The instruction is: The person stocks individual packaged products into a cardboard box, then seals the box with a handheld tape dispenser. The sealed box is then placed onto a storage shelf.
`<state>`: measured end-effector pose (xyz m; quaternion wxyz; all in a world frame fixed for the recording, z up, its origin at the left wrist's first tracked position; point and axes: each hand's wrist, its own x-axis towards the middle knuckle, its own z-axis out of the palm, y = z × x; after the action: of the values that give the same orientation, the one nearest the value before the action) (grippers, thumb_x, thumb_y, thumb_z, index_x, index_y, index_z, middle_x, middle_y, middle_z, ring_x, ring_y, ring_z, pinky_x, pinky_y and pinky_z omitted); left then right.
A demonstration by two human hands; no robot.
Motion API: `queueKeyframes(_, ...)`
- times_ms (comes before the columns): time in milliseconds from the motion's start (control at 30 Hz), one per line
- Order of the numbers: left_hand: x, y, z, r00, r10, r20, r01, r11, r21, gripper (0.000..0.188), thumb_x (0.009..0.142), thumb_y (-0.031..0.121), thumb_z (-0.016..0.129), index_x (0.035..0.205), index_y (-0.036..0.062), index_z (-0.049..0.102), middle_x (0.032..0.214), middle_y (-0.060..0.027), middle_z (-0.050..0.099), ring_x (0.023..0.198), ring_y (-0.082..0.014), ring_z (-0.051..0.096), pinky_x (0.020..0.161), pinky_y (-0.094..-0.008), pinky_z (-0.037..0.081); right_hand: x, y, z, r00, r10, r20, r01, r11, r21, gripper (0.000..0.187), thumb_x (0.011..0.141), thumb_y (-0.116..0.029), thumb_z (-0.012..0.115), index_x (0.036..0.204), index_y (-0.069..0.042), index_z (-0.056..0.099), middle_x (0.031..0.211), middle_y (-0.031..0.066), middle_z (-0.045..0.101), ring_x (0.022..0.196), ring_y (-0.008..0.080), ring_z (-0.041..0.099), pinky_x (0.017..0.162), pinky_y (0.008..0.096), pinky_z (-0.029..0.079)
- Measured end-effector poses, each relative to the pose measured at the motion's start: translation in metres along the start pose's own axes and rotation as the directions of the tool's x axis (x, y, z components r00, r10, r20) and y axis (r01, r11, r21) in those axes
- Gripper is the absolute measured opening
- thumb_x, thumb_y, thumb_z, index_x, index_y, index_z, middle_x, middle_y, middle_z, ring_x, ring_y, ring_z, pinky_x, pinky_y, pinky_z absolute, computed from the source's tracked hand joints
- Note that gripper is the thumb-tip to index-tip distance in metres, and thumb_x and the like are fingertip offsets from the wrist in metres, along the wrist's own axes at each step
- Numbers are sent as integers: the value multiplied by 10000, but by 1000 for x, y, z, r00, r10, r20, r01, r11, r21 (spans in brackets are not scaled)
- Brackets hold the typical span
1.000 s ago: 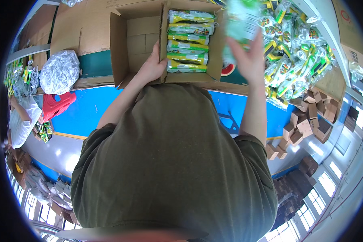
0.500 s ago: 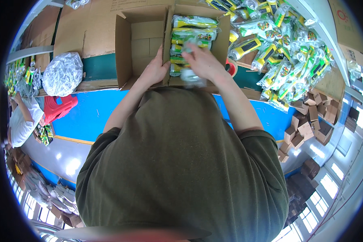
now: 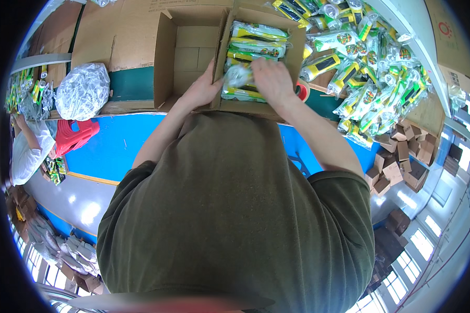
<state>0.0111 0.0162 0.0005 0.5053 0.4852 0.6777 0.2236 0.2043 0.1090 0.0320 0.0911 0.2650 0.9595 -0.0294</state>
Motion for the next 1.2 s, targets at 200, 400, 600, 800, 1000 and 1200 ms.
queueKeyframes(200,-3,5,3,1000,19,-5,-19,1000,0,740,934,206,501,1520,42,80,1361,-304,464,1282,-416,445,1067,-418,362,52,9,54,976,204,-76,-217,943,-252,167,850,-130,558,972,-18,543,912,105,576,907,225,624,652,296,563)
queueKeyframes(400,-2,3,6,999,25,-44,-23,999,30,754,922,160,491,1528,94,45,1327,-320,483,1206,-430,509,1034,-455,399,51,13,46,979,81,-187,-89,995,-35,192,827,-98,557,1006,-30,555,984,104,558,934,236,614,683,321,562)
queueKeyframes(600,-2,10,-1,999,-17,35,16,999,33,687,933,200,498,1506,26,160,1305,-325,497,1232,-429,484,1039,-434,387,55,20,53,954,178,-240,-165,984,73,198,806,-105,569,999,-69,591,971,89,565,977,250,607,727,381,553)
queueKeyframes(800,4,-18,12,992,101,-72,-102,995,-16,757,917,266,522,1505,8,121,1269,-328,531,1200,-430,519,1008,-434,411,37,29,35,925,292,-242,-201,919,339,306,779,-147,727,1048,-82,597,1041,73,559,994,260,617,766,386,540)
queueKeyframes(1000,-2,-4,13,997,-66,-47,66,998,7,680,938,278,524,1482,26,203,1314,-262,530,1236,-361,512,1030,-389,394,-92,113,70,218,936,-277,-407,345,846,184,847,-142,687,974,-29,619,838,87,663,844,195,656,743,325,511)
queueKeyframes(1200,4,-8,11,999,-27,-37,28,999,26,717,929,296,515,1495,24,169,1288,-293,539,1218,-418,516,1024,-417,399,-151,86,213,558,829,34,-356,201,913,580,801,-132,701,1305,-58,424,1223,195,565,1117,332,577,951,409,460)
